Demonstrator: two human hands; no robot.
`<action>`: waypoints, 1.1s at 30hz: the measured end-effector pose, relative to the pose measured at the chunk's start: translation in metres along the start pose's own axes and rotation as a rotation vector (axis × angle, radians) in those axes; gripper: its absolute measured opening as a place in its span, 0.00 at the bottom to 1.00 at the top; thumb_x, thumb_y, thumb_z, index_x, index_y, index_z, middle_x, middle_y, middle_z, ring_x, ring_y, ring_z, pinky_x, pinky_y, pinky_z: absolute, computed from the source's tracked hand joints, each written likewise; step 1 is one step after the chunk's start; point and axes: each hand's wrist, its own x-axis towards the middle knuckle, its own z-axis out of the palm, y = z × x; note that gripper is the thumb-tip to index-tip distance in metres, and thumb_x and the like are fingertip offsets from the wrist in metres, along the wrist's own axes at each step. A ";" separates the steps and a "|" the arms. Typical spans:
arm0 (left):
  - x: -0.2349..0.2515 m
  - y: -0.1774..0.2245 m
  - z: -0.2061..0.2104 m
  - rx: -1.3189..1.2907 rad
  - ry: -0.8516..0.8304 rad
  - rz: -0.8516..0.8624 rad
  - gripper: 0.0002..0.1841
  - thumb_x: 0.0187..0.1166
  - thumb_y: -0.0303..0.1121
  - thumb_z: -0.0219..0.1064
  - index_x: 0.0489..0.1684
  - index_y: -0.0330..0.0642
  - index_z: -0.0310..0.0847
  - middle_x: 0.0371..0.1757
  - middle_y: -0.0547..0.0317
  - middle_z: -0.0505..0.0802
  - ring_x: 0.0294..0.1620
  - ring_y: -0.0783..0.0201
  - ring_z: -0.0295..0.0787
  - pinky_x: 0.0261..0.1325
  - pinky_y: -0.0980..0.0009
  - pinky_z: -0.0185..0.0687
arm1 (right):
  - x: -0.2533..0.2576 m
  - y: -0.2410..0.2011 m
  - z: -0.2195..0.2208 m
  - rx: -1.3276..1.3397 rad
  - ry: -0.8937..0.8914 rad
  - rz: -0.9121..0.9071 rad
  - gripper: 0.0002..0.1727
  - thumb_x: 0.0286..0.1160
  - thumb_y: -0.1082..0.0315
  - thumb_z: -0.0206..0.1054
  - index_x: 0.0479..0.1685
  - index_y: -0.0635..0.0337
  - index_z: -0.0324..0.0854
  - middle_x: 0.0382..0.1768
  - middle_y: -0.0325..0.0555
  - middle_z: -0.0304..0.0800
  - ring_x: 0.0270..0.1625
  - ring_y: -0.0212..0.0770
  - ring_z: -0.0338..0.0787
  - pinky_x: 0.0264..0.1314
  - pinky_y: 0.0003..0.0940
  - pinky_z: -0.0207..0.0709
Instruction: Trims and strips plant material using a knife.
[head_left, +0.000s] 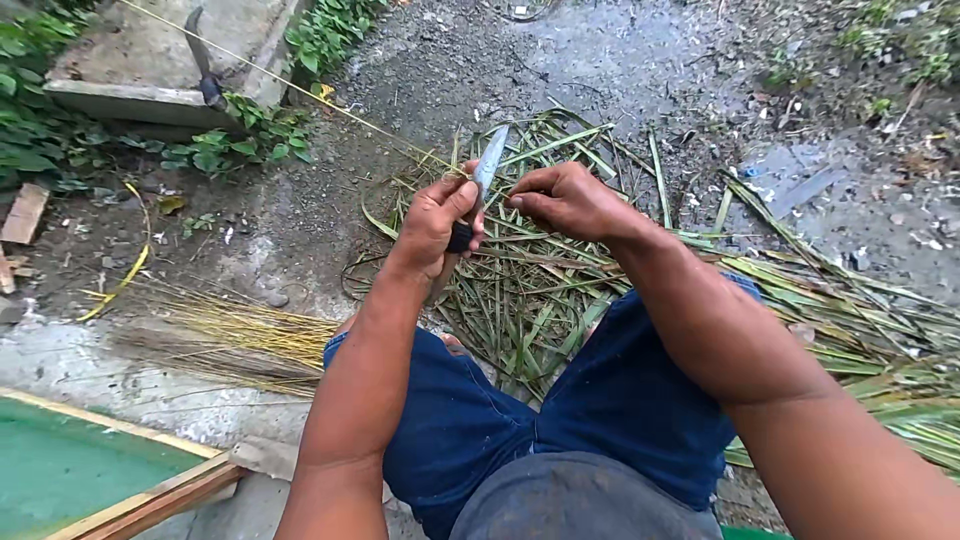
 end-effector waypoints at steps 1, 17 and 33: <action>0.000 -0.001 0.001 -0.004 0.016 0.008 0.17 0.92 0.33 0.50 0.74 0.47 0.74 0.21 0.63 0.85 0.15 0.70 0.82 0.16 0.76 0.81 | 0.001 0.000 0.000 -0.003 -0.001 0.004 0.13 0.88 0.66 0.59 0.49 0.63 0.89 0.26 0.36 0.84 0.19 0.24 0.74 0.23 0.23 0.72; -0.003 0.013 -0.031 -0.053 0.134 0.093 0.20 0.96 0.40 0.41 0.76 0.50 0.71 0.19 0.69 0.83 0.13 0.73 0.78 0.16 0.78 0.80 | -0.003 0.002 -0.002 -0.008 -0.052 0.013 0.13 0.88 0.67 0.60 0.48 0.62 0.90 0.25 0.35 0.84 0.19 0.23 0.74 0.23 0.22 0.72; -0.006 0.005 -0.021 0.033 0.055 0.028 0.19 0.93 0.37 0.46 0.75 0.44 0.72 0.21 0.69 0.84 0.14 0.74 0.79 0.17 0.78 0.80 | 0.000 0.006 -0.006 -0.015 -0.067 -0.032 0.13 0.87 0.66 0.60 0.47 0.62 0.90 0.23 0.35 0.84 0.17 0.23 0.73 0.21 0.23 0.72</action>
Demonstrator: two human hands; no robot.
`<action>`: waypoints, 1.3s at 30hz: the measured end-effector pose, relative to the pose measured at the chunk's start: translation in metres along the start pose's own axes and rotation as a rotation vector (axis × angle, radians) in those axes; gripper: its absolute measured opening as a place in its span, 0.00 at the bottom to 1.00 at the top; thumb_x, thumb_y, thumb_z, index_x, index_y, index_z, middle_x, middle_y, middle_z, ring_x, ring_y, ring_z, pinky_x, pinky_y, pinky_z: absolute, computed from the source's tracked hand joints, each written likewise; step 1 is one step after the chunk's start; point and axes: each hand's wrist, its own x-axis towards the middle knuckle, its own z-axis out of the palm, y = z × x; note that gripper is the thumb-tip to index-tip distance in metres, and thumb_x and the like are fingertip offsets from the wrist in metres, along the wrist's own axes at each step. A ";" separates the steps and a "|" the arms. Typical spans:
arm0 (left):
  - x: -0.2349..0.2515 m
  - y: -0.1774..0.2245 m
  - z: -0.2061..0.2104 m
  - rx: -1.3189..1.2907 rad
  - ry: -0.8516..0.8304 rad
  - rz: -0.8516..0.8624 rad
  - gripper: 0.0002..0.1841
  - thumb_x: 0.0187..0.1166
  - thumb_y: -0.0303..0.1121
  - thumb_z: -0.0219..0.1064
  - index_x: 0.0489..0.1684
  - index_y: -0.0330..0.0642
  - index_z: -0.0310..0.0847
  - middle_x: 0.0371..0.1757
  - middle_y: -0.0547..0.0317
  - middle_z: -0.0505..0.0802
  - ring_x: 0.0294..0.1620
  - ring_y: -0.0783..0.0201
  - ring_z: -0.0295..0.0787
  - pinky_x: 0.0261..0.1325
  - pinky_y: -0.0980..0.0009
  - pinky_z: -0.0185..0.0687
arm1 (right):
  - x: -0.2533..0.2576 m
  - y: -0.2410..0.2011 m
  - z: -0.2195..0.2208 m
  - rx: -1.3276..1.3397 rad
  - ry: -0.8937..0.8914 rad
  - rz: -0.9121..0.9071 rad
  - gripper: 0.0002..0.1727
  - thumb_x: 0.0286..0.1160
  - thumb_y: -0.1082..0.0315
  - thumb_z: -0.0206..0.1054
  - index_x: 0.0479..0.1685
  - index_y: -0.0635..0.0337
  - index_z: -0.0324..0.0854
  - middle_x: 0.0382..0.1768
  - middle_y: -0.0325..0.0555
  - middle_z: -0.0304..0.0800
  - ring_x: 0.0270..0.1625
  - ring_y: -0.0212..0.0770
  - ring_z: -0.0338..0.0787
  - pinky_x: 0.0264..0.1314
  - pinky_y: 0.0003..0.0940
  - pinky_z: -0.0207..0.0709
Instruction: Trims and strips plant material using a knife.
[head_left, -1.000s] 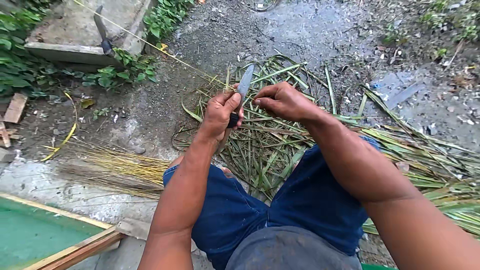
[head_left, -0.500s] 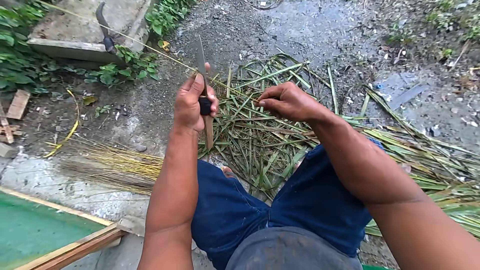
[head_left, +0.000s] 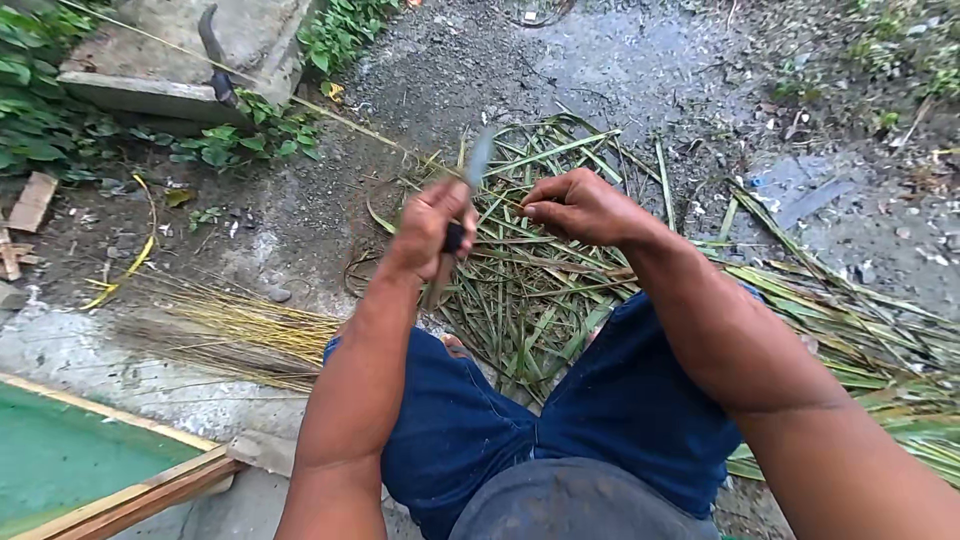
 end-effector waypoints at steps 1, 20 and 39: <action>0.004 0.008 -0.014 -0.003 0.065 0.051 0.19 0.94 0.39 0.42 0.74 0.48 0.72 0.21 0.71 0.83 0.15 0.75 0.78 0.18 0.79 0.79 | -0.002 0.000 -0.001 -0.007 -0.003 -0.003 0.13 0.87 0.66 0.60 0.47 0.62 0.90 0.23 0.35 0.84 0.17 0.23 0.73 0.21 0.23 0.72; -0.007 -0.016 0.016 0.064 -0.002 0.000 0.22 0.93 0.35 0.48 0.84 0.44 0.65 0.23 0.62 0.85 0.17 0.69 0.82 0.18 0.75 0.82 | 0.005 -0.001 0.008 0.146 0.085 0.153 0.10 0.86 0.68 0.63 0.48 0.64 0.88 0.24 0.37 0.85 0.17 0.25 0.75 0.21 0.22 0.73; -0.035 0.026 -0.169 -0.501 1.081 0.470 0.20 0.96 0.51 0.37 0.46 0.51 0.71 0.24 0.64 0.81 0.19 0.69 0.79 0.23 0.72 0.81 | -0.056 0.035 -0.105 -0.372 0.293 0.480 0.14 0.87 0.65 0.60 0.55 0.62 0.88 0.37 0.54 0.88 0.30 0.45 0.81 0.41 0.54 0.78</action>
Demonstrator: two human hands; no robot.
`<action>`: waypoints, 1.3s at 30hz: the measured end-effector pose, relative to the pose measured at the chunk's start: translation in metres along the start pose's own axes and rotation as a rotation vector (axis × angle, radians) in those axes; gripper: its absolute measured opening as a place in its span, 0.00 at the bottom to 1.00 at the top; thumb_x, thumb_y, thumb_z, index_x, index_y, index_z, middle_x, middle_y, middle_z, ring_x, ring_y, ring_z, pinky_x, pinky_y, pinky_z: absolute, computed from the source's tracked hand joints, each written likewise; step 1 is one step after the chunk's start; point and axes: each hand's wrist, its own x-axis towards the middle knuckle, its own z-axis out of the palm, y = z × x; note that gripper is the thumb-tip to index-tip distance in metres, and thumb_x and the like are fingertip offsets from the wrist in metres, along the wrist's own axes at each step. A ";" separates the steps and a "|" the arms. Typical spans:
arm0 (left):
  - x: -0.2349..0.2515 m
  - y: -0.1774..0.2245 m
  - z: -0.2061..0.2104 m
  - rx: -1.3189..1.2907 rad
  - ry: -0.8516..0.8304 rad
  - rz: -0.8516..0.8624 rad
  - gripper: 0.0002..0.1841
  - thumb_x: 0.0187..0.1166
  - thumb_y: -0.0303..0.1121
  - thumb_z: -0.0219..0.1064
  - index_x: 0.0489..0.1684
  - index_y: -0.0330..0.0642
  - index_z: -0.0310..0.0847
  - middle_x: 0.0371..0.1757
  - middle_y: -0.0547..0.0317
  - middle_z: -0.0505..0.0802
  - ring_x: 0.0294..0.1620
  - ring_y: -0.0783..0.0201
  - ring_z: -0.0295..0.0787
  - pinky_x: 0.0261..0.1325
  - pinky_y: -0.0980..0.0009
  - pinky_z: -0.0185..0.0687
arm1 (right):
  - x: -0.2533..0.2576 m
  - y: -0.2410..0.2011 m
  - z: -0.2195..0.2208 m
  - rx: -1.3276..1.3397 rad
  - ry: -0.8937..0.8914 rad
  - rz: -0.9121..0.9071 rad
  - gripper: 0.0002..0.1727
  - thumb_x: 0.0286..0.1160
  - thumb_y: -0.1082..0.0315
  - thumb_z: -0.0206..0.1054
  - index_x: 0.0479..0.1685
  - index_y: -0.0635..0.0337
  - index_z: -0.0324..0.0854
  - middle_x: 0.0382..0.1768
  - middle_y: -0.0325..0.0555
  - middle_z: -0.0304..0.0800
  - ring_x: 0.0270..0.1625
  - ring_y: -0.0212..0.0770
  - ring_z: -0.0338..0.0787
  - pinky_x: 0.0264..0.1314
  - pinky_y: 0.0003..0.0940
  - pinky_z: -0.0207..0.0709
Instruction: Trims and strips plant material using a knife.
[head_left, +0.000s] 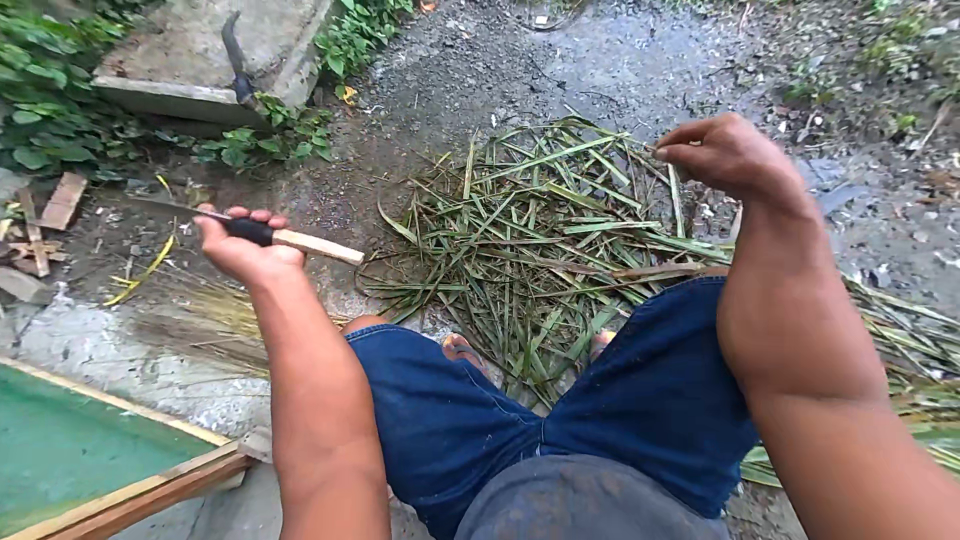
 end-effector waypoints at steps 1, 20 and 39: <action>-0.004 -0.001 0.003 0.035 0.001 0.008 0.20 0.96 0.51 0.38 0.46 0.51 0.72 0.24 0.64 0.81 0.19 0.68 0.79 0.22 0.71 0.81 | -0.001 0.000 -0.001 0.026 0.036 0.026 0.14 0.87 0.65 0.60 0.55 0.61 0.88 0.36 0.52 0.87 0.29 0.41 0.79 0.39 0.51 0.77; -0.150 -0.082 0.077 0.383 -0.888 -0.521 0.20 0.97 0.41 0.42 0.78 0.47 0.70 0.24 0.62 0.84 0.16 0.69 0.82 0.16 0.75 0.81 | 0.003 -0.087 0.106 0.537 -0.397 -0.215 0.13 0.88 0.67 0.59 0.52 0.65 0.88 0.22 0.38 0.83 0.17 0.27 0.75 0.19 0.23 0.71; -0.152 -0.081 0.075 0.544 -1.061 -0.524 0.20 0.94 0.37 0.47 0.77 0.42 0.72 0.22 0.63 0.85 0.15 0.71 0.80 0.16 0.77 0.80 | 0.001 -0.087 0.103 0.537 -0.362 -0.308 0.13 0.89 0.67 0.59 0.50 0.64 0.88 0.24 0.35 0.82 0.17 0.24 0.72 0.19 0.20 0.68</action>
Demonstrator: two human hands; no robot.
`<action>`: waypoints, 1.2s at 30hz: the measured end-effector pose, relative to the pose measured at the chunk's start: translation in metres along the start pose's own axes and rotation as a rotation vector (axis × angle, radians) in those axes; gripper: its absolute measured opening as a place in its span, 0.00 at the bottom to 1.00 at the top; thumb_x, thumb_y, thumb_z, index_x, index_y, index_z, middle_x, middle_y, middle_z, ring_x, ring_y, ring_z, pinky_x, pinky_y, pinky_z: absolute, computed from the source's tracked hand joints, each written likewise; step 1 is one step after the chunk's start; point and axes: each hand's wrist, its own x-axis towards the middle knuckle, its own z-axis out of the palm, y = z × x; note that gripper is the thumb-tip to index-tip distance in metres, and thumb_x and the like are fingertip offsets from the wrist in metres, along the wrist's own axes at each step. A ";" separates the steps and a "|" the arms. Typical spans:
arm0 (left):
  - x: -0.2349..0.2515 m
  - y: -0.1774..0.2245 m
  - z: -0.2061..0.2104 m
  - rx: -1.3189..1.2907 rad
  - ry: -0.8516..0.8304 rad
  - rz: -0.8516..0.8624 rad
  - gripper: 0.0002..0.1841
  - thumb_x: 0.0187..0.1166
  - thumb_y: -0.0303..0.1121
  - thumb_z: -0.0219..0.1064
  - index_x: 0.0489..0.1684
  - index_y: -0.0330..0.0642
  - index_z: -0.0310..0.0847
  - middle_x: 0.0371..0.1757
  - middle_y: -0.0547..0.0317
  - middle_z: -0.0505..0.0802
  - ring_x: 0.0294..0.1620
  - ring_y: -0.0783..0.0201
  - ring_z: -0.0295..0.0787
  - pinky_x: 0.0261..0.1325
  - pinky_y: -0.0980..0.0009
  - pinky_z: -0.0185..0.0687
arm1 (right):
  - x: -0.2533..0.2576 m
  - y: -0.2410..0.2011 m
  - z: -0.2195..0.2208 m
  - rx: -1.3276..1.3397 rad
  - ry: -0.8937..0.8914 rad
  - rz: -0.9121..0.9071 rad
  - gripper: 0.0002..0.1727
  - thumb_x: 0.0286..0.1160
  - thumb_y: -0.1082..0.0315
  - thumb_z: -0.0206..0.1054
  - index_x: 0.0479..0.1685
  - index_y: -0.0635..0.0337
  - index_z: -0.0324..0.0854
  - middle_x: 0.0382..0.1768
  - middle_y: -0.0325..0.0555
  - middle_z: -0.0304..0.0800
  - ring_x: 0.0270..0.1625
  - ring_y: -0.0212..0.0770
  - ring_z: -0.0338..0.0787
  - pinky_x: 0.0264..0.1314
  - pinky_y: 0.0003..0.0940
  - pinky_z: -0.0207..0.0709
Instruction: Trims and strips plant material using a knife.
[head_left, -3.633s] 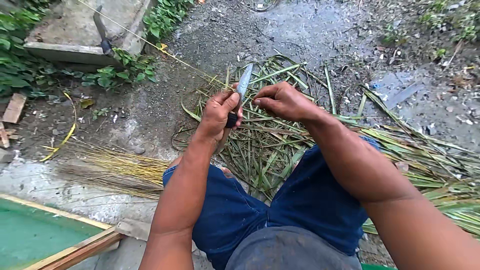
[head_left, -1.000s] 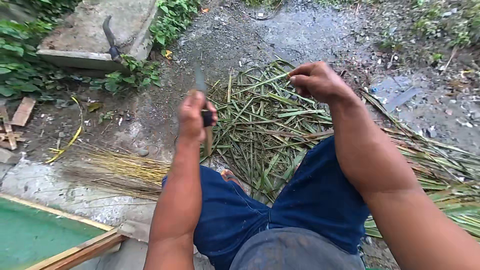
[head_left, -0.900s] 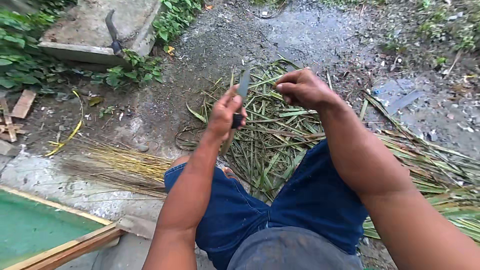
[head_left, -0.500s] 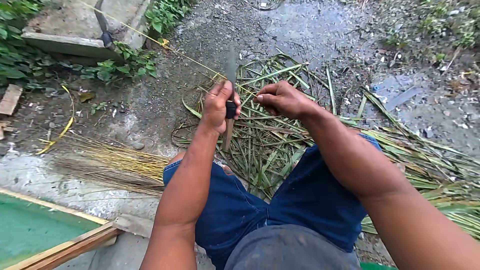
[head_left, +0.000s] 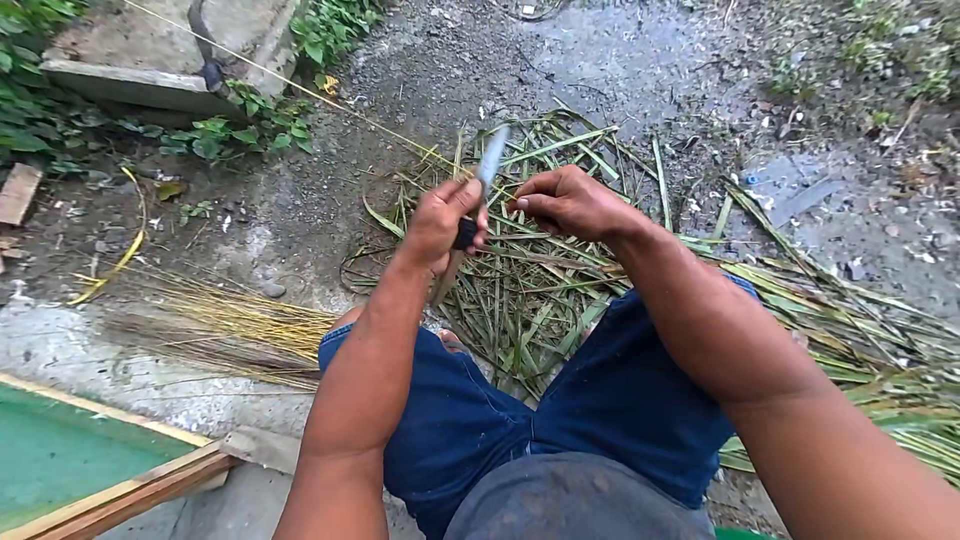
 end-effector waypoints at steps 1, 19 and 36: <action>0.002 0.004 -0.007 -0.022 0.024 0.028 0.20 0.95 0.38 0.45 0.76 0.43 0.72 0.22 0.65 0.84 0.15 0.72 0.80 0.17 0.78 0.80 | -0.002 0.000 -0.001 -0.006 0.005 0.002 0.12 0.88 0.67 0.60 0.49 0.63 0.88 0.23 0.35 0.82 0.17 0.24 0.72 0.19 0.21 0.68; -0.008 0.012 -0.022 -0.056 0.213 0.126 0.19 0.96 0.40 0.43 0.74 0.46 0.72 0.21 0.67 0.83 0.14 0.72 0.80 0.16 0.76 0.80 | 0.002 0.012 0.008 -0.090 -0.069 0.140 0.14 0.89 0.66 0.61 0.63 0.64 0.83 0.40 0.45 0.92 0.27 0.32 0.87 0.36 0.31 0.87; -0.049 0.040 -0.140 -0.270 0.499 0.409 0.22 0.97 0.46 0.35 0.74 0.57 0.72 0.20 0.70 0.82 0.13 0.71 0.77 0.15 0.76 0.78 | -0.044 0.058 -0.101 -0.651 0.048 0.199 0.10 0.86 0.70 0.63 0.48 0.64 0.90 0.50 0.59 0.92 0.54 0.60 0.90 0.61 0.71 0.76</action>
